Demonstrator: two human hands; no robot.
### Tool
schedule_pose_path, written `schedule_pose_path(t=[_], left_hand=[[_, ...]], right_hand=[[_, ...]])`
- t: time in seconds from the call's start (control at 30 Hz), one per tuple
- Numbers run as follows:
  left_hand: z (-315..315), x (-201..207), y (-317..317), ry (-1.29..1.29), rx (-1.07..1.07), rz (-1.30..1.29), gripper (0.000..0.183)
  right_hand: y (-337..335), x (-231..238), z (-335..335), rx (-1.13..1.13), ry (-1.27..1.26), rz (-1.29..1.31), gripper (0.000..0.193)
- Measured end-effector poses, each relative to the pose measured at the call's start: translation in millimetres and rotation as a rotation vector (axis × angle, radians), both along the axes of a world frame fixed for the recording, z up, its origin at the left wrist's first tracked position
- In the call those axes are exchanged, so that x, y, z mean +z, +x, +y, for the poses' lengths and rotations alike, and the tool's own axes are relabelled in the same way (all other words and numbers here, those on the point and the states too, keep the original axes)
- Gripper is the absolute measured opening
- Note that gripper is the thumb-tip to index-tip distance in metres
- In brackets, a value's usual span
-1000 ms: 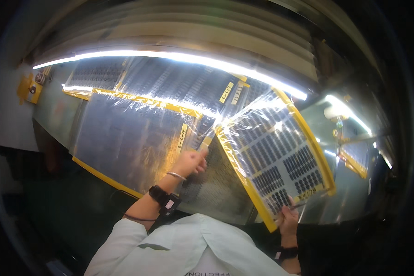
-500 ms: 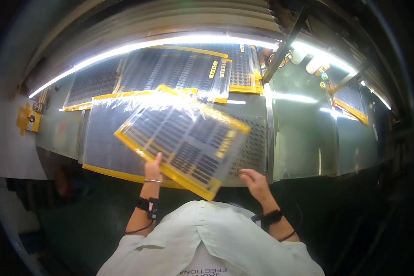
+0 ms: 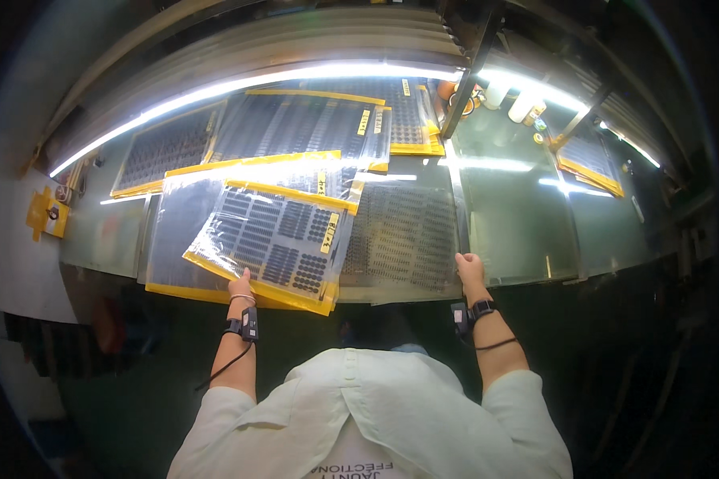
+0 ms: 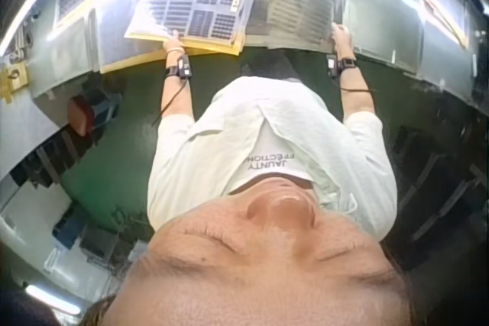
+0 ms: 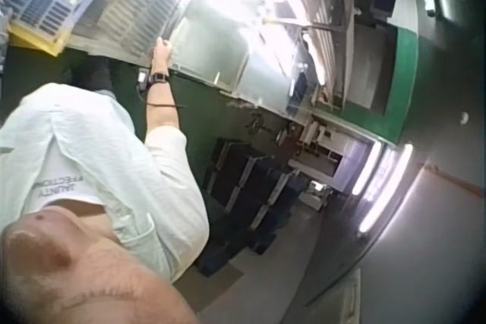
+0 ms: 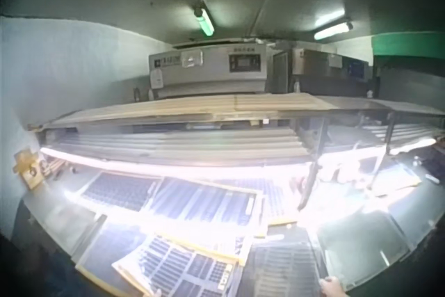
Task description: Inspecting and inserting metal mesh sheets into protective plastic sleeves and stacking them.
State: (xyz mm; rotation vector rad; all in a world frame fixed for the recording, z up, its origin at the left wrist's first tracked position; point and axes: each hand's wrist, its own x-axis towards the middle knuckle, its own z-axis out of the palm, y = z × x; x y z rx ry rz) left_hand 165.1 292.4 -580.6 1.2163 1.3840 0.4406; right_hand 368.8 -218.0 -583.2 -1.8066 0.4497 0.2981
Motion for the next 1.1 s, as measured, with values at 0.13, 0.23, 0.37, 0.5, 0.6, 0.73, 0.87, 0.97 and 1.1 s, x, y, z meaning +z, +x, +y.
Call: schedule_pose_path(t=[0.13, 0.23, 0.37, 0.5, 0.6, 0.73, 0.87, 0.97, 1.1], left_hand=[[-8.1, 5.0, -5.5, 0.098, 0.059, -0.006, 0.041], [-31.6, 24.4, -8.0, 0.445, 0.12, 0.173, 0.039], [-75.0, 55.3, -37.5, 0.694, -0.074, 0.275, 0.033], [-160.1, 55.9, -44.3, -0.081, -0.627, 0.027, 0.03], [-221.9, 61.1, -23.6, -0.625, -0.769, 0.044, 0.045], [-283.5, 54.9, 14.7, -0.975, -0.657, 0.002, 0.057], [-324.4, 37.8, 38.9, -1.053, -0.51, -0.068, 0.069], [-344.6, 16.6, 43.9, -0.96, -0.409, -0.092, 0.07], [-351.1, 8.8, 30.4, -0.951, -0.389, -0.136, 0.035]], right_hand=[[18.9, 2.7, 24.0, 0.03, -0.16, 0.013, 0.036], [28.7, 8.8, 19.2, 0.034, -0.128, 0.089, 0.036], [56.6, 23.0, 21.3, 0.326, -0.691, -0.236, 0.033], [111.7, 48.0, 33.3, 0.648, -0.627, -0.725, 0.048], [147.3, 59.5, 54.1, 0.82, -0.619, -0.802, 0.056], [151.9, 75.0, 77.6, 1.005, -0.949, -0.743, 0.053], [137.1, 64.3, 60.9, 1.062, -0.908, -0.681, 0.045], [119.4, 48.1, 36.3, 1.086, -0.781, -0.645, 0.039], [129.3, 51.7, 11.5, 1.038, -0.439, -0.265, 0.036]])
